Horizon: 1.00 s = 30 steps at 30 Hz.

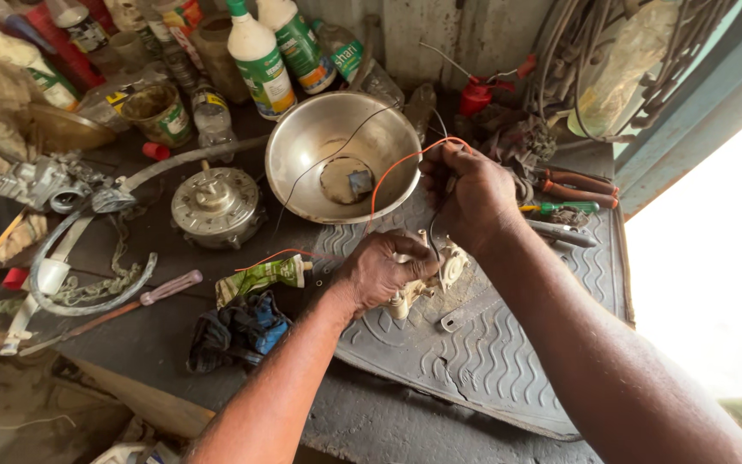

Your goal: The person scrapes and cleans a metal carburetor assembly with a metal strip, wipes the components with a blue cloth, and moves various small mechanical parts on a workbench.

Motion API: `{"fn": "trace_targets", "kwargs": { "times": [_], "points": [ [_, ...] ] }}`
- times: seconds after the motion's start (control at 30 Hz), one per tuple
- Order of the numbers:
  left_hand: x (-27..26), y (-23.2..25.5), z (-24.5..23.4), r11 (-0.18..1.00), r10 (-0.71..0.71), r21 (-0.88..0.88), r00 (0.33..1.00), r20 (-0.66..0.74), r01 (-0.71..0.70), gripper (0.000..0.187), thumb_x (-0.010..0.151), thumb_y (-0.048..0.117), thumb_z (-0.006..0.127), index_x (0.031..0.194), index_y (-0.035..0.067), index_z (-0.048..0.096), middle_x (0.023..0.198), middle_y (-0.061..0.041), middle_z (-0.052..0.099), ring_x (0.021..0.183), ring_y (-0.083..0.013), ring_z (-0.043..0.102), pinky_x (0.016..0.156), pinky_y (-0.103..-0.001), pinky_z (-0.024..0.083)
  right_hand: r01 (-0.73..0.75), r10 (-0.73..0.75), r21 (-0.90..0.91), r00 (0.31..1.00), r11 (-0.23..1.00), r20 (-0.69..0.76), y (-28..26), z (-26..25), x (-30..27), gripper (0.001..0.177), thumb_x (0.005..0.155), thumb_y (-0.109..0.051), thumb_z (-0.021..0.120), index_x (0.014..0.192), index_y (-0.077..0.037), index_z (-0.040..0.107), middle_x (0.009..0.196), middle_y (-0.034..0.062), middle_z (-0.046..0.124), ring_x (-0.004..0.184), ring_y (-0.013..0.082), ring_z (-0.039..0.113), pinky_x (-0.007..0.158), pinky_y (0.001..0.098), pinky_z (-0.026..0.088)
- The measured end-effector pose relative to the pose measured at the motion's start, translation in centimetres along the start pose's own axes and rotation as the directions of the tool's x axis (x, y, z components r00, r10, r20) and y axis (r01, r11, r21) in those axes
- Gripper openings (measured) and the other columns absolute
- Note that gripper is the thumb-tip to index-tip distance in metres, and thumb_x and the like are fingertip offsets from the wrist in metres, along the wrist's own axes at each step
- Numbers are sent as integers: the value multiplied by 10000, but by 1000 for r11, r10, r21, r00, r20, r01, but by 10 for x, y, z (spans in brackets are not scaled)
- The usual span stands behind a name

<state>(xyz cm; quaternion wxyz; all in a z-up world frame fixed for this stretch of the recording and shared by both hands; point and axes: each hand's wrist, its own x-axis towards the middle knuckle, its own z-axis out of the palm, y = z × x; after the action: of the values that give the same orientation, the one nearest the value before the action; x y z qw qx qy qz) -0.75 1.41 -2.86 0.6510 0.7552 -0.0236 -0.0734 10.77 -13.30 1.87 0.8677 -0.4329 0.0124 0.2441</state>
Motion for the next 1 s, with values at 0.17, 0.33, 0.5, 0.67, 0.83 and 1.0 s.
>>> {"fn": "trace_targets", "kwargs": {
  "times": [0.17,0.33,0.5,0.67,0.83,1.0],
  "points": [
    [-7,3,4,960,-126,-250,992,31,130,337,758,288,870,916,14,756,863,-66,765,785,-127,712,749,-299,579,11,-12,-15,1000,1000,-12,5,4,-5,173,1033,-190,519,985,-104,661,835,24,674,705,140,614,639,293,491],
    [-15,17,10,981,-171,-107,983,-67,164,381,763,329,880,879,-16,766,799,-63,761,719,-131,670,695,-308,559,34,-34,-31,999,999,6,10,13,-11,149,1017,-161,531,975,-91,656,829,33,676,714,152,630,638,307,499],
    [-24,18,8,986,-142,-113,973,-184,122,437,746,406,843,909,7,774,803,-47,775,752,-155,698,725,-307,549,58,-55,-452,998,890,20,2,19,-41,337,955,-182,645,1274,-78,675,1040,27,696,877,118,605,777,293,507],
    [-36,30,-2,862,-278,-502,896,-346,73,330,818,293,804,972,2,776,910,-44,751,862,-149,649,831,-304,493,341,-401,-547,916,764,11,0,-10,-101,456,914,-185,705,1332,-24,618,1207,34,699,1116,141,637,996,316,490],
    [-55,57,8,814,-262,-578,852,-453,-58,296,873,251,759,1019,-6,752,990,-62,763,950,-150,671,922,-297,493,150,-188,-272,975,950,-117,45,-23,-144,229,860,-35,747,1081,10,706,973,103,752,892,187,696,843,341,573],
    [-68,73,30,686,-381,-725,822,-422,-55,310,849,235,757,1040,-10,748,1003,-92,771,956,-171,685,922,-335,513,175,-185,-148,981,973,-58,74,-3,-144,224,828,38,767,1032,3,682,934,58,728,852,123,685,800,276,584]
  ]
}}
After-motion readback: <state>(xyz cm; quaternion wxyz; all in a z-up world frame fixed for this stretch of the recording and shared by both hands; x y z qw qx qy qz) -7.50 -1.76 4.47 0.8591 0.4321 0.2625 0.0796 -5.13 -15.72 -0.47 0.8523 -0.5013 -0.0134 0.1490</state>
